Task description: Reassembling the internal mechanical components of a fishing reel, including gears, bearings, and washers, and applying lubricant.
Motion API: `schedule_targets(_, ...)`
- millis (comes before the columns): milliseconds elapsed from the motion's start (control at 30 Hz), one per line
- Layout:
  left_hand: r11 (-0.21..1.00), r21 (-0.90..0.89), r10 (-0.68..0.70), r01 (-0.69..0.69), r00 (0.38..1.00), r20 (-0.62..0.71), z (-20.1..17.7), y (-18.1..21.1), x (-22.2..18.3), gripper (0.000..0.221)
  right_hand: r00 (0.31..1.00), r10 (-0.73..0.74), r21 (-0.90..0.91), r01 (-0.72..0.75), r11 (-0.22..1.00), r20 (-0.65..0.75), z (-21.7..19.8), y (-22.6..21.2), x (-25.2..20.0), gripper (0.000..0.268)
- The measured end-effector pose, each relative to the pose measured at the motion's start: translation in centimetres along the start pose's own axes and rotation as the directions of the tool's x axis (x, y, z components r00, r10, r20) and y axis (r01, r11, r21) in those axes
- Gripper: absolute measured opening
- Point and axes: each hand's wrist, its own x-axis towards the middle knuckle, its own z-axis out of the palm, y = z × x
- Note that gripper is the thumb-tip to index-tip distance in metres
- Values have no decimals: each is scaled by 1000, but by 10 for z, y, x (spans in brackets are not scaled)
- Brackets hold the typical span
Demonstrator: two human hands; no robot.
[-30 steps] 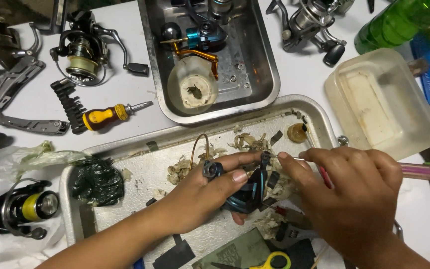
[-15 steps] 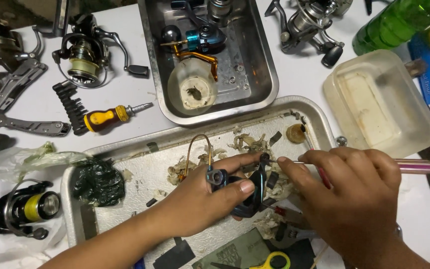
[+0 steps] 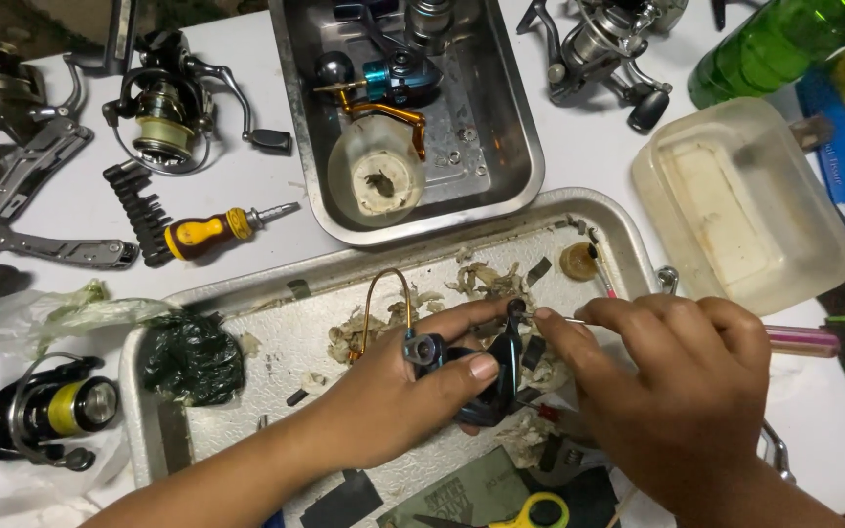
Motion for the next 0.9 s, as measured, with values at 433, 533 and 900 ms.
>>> schedule_targets(433, 984, -164, 66, -63, 998, 17, -7, 0, -2, 69, 986, 165, -83, -165, 983, -12, -9, 50, -18, 27)
schedule_targets(533, 941, -316, 143, -121, 989, 47, -11, -13, 2, 70, 956, 293, 162, -291, 943, 10, -3, 95, -22, 43)
schedule_targets(900, 950, -301, 102, -83, 994, 50, -16, -13, 5, 59, 823, 333, -418, -130, 899, 460, 49, 144, -13, 33)
